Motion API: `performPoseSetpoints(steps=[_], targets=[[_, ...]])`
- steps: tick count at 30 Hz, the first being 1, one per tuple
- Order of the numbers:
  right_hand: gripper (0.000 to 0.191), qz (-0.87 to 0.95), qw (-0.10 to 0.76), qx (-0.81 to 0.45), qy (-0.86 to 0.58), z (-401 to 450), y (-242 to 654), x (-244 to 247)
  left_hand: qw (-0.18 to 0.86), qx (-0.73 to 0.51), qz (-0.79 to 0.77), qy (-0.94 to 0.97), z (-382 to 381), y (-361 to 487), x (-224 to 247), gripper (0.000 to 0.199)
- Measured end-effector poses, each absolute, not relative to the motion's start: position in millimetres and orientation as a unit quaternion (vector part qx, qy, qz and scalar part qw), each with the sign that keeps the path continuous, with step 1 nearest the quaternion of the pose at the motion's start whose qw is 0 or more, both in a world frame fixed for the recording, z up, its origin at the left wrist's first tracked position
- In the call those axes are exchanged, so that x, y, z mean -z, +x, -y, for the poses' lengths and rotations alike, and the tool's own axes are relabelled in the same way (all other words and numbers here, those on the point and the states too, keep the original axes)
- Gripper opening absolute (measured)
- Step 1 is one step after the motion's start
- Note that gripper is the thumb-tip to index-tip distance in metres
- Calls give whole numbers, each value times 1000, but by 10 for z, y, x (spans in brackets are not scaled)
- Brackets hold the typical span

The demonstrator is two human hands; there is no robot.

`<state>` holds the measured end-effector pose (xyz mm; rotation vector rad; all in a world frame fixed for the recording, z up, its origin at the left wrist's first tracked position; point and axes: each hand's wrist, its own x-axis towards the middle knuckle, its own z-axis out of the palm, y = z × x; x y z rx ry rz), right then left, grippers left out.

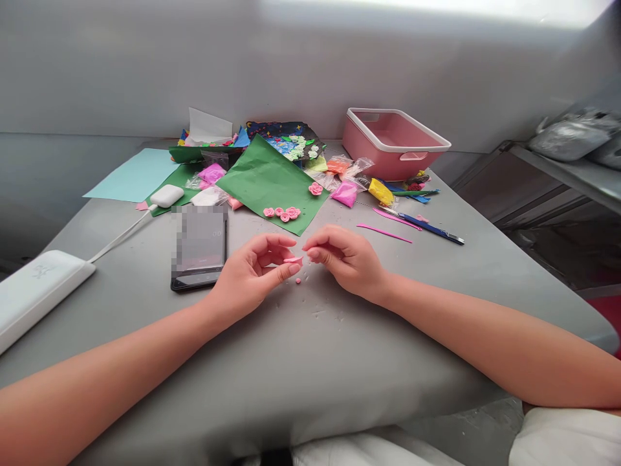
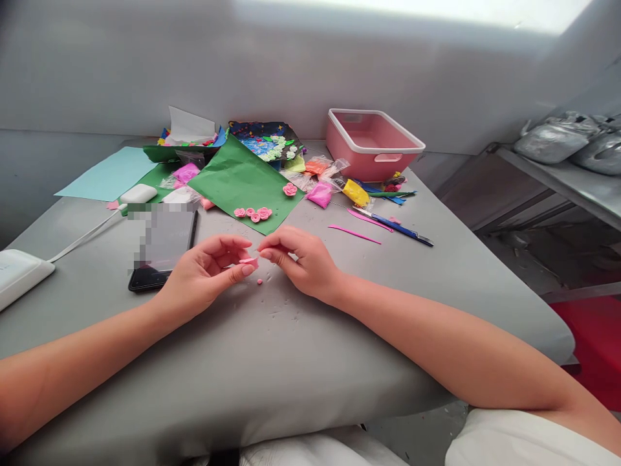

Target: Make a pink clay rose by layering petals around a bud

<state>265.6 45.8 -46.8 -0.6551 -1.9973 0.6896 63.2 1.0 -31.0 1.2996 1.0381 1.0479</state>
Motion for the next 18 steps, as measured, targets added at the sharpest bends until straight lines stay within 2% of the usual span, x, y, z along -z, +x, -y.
performPoseSetpoints(steps=[6, 10, 13, 18], targets=[[35, 713, 471, -403, -327, -450, 2651, 469, 492, -442, -467, 587, -16, 587, 320, 22], [30, 688, 473, -434, -340, -433, 2625, 461, 507, -462, -460, 564, -17, 588, 311, 19], [27, 674, 483, -448, -335, -429, 2618, 466, 538, -447, -468, 540, -16, 607, 292, 23], [26, 670, 458, -467, -350, -438, 2632, 467, 531, -445, -476, 541, -17, 613, 305, 30]])
